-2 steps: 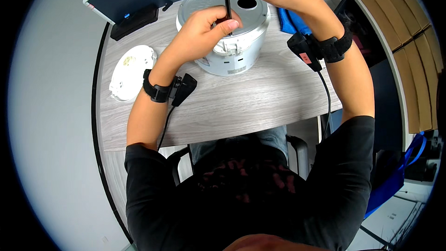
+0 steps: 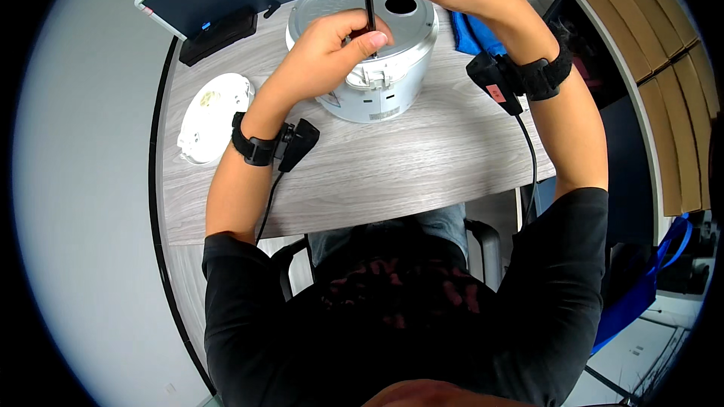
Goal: The person assembles a white cylindrical appliance by first removing a small plastic piece from the base, then placing the lid on top. They remove the lid, use a screwdriver to tighten screws on the metal top, and reattach the lid.
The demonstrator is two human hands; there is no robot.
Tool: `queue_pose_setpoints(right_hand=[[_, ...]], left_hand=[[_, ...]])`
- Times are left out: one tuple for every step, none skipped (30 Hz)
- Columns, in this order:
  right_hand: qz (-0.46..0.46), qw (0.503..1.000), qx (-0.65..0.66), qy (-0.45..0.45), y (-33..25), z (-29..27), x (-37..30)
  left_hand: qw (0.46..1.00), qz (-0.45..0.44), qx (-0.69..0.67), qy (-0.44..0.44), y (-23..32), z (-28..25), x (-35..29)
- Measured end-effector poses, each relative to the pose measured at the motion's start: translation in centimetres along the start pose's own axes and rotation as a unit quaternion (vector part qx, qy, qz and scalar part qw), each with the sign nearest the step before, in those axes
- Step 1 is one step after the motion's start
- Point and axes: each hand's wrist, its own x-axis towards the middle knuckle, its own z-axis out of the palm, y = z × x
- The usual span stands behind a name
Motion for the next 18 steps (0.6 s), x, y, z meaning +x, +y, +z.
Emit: queue_pose_setpoints(right_hand=[[0.012,1.0,-0.002,-0.008,-0.1,-0.1,0.0],[0.015,1.0,-0.013,-0.017,0.0,-0.3,0.0],[0.018,0.999,-0.023,-0.027,0.1,-0.7,0.1],[0.021,0.999,-0.034,-0.036,0.1,-0.9,0.0],[0.024,0.998,-0.031,-0.05,0.0,-0.9,0.0],[0.027,0.997,-0.028,-0.065,-0.1,-0.9,0.0],[0.03,0.996,-0.024,-0.08,-0.1,-0.8,0.1],[0.019,0.996,0.017,-0.089,0.3,-1.0,0.2],[0.007,0.993,0.057,-0.098,1.2,-1.3,0.3],[-0.005,0.989,0.098,-0.107,1.7,-1.6,0.5],[-0.003,0.988,0.108,-0.112,1.8,-1.6,0.6],[-0.002,0.986,0.117,-0.118,1.9,-1.6,0.6],[0.0,0.984,0.127,-0.123,1.9,-1.6,0.6],[0.014,0.983,0.138,-0.122,1.6,-1.5,0.5],[0.028,0.981,0.15,-0.121,1.1,-1.3,0.3],[0.042,0.979,0.162,-0.12,0.8,-1.2,0.2],[0.046,0.984,0.126,-0.115,0.8,-1.1,0.1],[0.049,0.989,0.09,-0.109,1.0,-1.0,0.0]], left_hand=[[1.0,-0.004,-0.006,-0.006,0.0,-0.1,0.0],[1.0,0.006,-0.016,-0.004,-0.1,-0.1,0.0],[1.0,0.016,-0.025,-0.002,-0.3,0.0,0.0],[0.999,0.026,-0.035,0.0,-0.3,0.0,0.0],[0.998,0.028,-0.058,-0.001,-0.3,-0.1,-0.1],[0.996,0.031,-0.082,-0.001,-0.3,-0.2,-0.2],[0.994,0.033,-0.105,-0.002,-0.2,-0.4,-0.3],[0.994,0.042,-0.099,-0.007,0.0,-0.4,-0.2],[0.994,0.051,-0.094,-0.013,0.3,-0.5,0.0],[0.994,0.059,-0.089,-0.019,0.4,-0.5,0.1],[0.995,0.056,-0.084,-0.018,0.3,-0.6,0.0],[0.995,0.052,-0.08,-0.017,0.1,-0.7,0.0],[0.996,0.048,-0.076,-0.017,0.0,-0.7,0.0],[0.996,0.038,-0.076,-0.015,-0.2,-0.8,0.0],[0.997,0.027,-0.075,-0.014,-0.3,-0.9,0.1],[0.997,0.016,-0.075,-0.012,-0.4,-0.9,0.2],[0.997,0.014,-0.07,-0.005,-0.5,-0.8,0.3],[0.998,0.013,-0.066,0.003,-0.6,-0.7,0.3]])
